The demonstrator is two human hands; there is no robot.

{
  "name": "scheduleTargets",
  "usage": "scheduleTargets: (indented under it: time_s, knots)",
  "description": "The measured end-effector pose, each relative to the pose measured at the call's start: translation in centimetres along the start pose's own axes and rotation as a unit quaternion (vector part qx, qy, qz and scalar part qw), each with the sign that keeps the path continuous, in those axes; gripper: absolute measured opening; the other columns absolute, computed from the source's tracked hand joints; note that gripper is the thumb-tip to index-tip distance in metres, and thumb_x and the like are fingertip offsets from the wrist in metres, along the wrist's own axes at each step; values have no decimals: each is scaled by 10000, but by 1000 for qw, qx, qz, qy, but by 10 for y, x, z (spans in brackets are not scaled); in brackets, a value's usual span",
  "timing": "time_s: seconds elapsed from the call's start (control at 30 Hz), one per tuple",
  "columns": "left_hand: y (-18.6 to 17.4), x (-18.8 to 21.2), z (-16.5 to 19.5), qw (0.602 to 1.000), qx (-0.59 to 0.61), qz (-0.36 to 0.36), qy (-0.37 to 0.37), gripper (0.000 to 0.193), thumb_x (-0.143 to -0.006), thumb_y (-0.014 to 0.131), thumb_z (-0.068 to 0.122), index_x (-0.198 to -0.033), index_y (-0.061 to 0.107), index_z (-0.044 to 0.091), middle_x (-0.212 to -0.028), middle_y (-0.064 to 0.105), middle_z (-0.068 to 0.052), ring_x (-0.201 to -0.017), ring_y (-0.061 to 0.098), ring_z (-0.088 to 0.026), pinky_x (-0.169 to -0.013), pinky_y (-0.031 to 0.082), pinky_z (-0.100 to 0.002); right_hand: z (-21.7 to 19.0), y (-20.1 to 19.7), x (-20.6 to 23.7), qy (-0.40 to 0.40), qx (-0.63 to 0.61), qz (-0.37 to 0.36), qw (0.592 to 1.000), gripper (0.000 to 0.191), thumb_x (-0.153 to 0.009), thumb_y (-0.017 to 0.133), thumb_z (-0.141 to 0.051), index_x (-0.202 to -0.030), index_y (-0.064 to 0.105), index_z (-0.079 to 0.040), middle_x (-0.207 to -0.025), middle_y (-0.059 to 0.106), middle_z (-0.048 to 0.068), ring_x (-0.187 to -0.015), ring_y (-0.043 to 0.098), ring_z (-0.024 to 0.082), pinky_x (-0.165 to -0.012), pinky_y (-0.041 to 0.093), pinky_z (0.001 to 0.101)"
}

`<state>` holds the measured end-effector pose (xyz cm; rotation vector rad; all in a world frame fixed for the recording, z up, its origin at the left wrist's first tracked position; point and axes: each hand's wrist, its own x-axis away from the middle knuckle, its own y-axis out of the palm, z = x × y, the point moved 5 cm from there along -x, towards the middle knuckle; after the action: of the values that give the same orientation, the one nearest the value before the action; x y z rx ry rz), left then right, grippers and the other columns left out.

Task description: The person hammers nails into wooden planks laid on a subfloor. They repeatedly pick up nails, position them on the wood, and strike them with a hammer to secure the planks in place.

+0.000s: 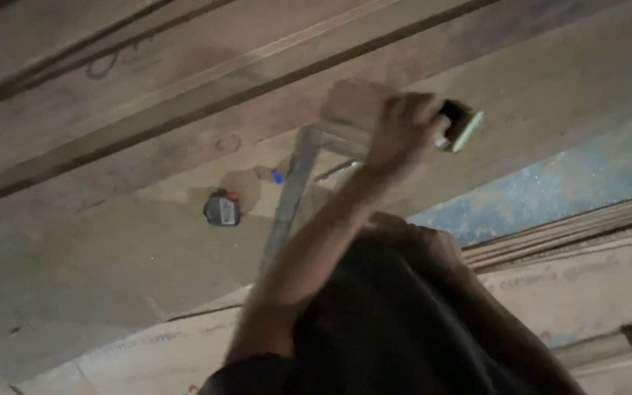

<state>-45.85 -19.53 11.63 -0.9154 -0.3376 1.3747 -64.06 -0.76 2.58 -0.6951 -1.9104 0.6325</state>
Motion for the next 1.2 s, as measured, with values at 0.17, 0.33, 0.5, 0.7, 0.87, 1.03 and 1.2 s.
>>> scheduleTargets:
  time_s: [0.17,0.33,0.5,0.7,0.87,1.03,1.2]
  knots:
    - [74,-40,21,974,-151,-167,-11,264,-722,769,300,-960,823,201,-1407,593,-136,-1288,478,-380,-1056,321,-657,37,21,-12,-4,22,-25,999,266,-926,640,-350,-1028,745,-128,-967,754,146,-848,725,343,-770,572,458]
    - [118,-59,-2,924,-250,-281,-73,278,-823,724,414,-1023,800,238,-1277,639,-90,-1257,506,-306,-1107,321,-545,52,11,-17,-71,-46,28,996,281,-868,656,-304,-1064,747,-124,-982,756,158,-894,720,365,-760,562,476]
    - [134,-55,-13,946,-152,-259,-121,202,-884,676,419,-983,812,308,-1132,697,-34,-1218,542,-273,-1107,373,-514,42,-13,-16,-88,12,2,996,296,-853,679,-341,-1058,720,-132,-1005,751,141,-884,719,361,-763,565,479]
    - [126,-42,-15,965,-112,-222,-84,125,-811,727,264,-858,834,220,-1125,675,-69,-1127,556,-274,-1032,406,-514,52,-19,-23,-70,-3,-9,997,190,-943,607,-280,-1056,725,-182,-1028,762,102,-908,739,333,-790,579,450]
    - [83,-41,-12,995,-83,-52,7,206,-630,791,280,-784,760,146,-1125,680,-120,-1077,613,-276,-962,518,-486,71,-5,-30,-95,11,10,995,250,-888,632,-297,-1103,729,-215,-1004,756,113,-904,721,372,-742,557,485]
    - [12,17,-52,961,201,52,-184,140,-874,680,142,-967,639,46,-949,686,-107,-729,691,-189,-644,600,-361,65,3,-26,-90,27,-10,995,246,-921,624,-338,-1098,682,-178,-960,750,146,-887,710,399,-726,544,512]
    - [-92,135,-135,920,213,148,-294,162,-922,708,90,-1073,672,44,-926,648,-50,-711,635,-114,-615,531,-265,50,5,-6,-4,-86,-65,994,289,-925,632,-367,-1049,625,-106,-845,722,203,-783,699,427,-661,536,503]
